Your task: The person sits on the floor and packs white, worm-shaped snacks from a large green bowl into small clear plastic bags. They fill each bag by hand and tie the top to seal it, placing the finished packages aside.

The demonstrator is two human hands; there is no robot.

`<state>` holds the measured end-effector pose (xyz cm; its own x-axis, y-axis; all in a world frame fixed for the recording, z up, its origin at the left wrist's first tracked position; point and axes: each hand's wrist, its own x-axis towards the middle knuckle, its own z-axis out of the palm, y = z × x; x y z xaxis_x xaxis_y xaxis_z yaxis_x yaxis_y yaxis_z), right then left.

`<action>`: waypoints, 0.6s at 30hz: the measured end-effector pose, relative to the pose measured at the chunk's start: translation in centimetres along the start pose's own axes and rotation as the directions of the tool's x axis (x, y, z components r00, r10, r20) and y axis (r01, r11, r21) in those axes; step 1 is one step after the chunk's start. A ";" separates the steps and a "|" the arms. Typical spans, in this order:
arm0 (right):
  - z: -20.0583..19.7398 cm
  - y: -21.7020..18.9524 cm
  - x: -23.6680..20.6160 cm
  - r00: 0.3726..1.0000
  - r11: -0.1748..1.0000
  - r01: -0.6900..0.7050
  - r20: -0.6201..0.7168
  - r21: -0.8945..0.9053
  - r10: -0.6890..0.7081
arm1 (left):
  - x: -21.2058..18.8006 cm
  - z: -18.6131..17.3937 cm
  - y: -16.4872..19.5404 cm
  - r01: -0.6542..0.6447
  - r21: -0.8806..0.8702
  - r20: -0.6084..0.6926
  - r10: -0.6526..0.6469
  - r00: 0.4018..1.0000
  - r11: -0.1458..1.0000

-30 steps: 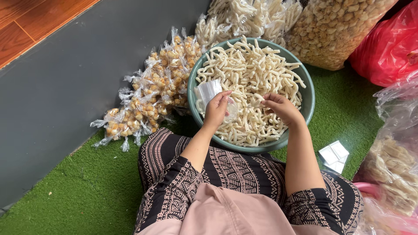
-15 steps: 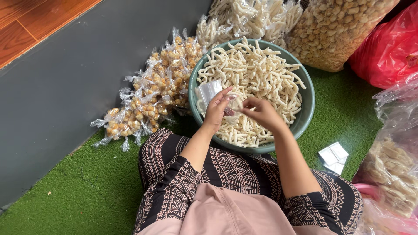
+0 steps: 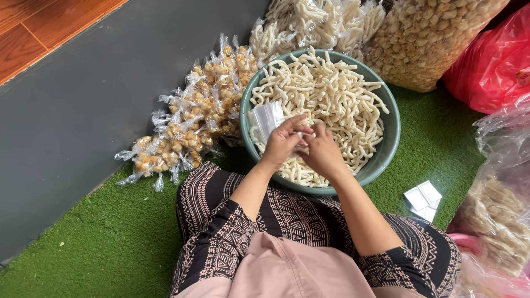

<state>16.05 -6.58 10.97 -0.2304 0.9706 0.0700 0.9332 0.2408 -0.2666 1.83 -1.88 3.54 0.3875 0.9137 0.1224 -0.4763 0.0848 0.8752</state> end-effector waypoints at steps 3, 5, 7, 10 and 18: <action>-1.2 0.5 0.3 0.992 0.991 -0.120 0.032 0.057 0.118 | 0.0 0.1 0.2 -0.012 -0.079 0.008 0.013 1.000 0.997; -2.6 1.5 0.3 0.990 0.962 -0.125 -0.028 0.244 0.135 | 0.3 -0.5 0.6 -0.078 -0.039 -0.052 0.076 0.996 0.996; -4.1 2.4 0.2 0.986 0.882 -0.144 -0.010 0.449 0.167 | 0.3 -1.1 0.7 -0.130 0.124 -0.030 0.135 0.990 0.984; -5.6 3.8 -0.5 0.986 0.695 -0.155 0.065 0.702 0.154 | 0.4 -1.5 -0.2 -0.095 0.433 0.047 0.083 0.995 0.896; -2.5 6.7 0.5 0.930 0.448 0.161 -0.287 0.880 0.230 | 0.4 -1.5 -5.4 0.279 0.310 0.273 -0.367 0.889 0.909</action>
<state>22.85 -4.50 11.60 0.0799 0.9568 0.2796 0.1384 0.2672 -0.9537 3.38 -1.39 -1.85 0.7350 0.6728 -0.0842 -0.0799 0.2092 0.9746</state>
